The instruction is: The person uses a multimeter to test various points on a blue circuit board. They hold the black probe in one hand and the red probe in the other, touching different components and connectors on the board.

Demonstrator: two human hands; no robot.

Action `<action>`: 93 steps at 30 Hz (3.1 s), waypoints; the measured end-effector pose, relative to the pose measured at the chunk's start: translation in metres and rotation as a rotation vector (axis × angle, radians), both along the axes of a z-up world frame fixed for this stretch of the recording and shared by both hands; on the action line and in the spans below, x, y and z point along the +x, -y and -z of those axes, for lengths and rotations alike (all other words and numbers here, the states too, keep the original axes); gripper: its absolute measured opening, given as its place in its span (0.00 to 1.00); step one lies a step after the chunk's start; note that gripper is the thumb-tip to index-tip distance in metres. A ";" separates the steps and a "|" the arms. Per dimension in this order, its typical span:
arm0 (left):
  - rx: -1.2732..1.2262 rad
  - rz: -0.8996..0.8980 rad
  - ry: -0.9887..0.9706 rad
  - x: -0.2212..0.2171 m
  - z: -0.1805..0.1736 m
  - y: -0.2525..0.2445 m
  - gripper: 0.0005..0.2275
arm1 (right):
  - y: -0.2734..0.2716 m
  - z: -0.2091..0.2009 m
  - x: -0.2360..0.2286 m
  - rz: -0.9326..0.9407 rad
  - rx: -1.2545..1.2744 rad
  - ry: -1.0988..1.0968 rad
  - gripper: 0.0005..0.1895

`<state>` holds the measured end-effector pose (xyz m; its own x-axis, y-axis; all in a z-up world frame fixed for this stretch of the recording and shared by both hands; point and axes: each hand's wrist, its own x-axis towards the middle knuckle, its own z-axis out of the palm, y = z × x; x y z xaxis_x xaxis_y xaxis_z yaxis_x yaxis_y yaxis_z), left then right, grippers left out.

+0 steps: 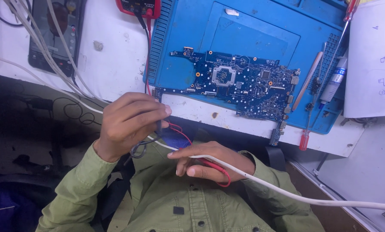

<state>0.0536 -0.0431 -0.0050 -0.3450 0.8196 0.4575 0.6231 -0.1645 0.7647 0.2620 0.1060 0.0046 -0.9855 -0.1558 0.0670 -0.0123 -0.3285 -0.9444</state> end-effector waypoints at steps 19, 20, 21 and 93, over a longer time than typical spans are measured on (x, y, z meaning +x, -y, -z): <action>0.074 -0.124 0.329 -0.005 -0.007 -0.010 0.00 | -0.004 0.006 -0.003 0.082 0.149 0.073 0.24; 0.076 -0.120 0.333 -0.002 -0.008 -0.015 0.00 | -0.004 0.007 -0.002 0.087 0.151 0.076 0.24; 0.099 -0.101 0.368 0.001 -0.009 -0.019 0.02 | -0.004 0.007 -0.002 0.105 0.190 0.091 0.24; -0.144 0.182 -0.169 -0.003 0.023 -0.062 0.13 | -0.061 0.033 -0.031 1.000 0.901 0.041 0.13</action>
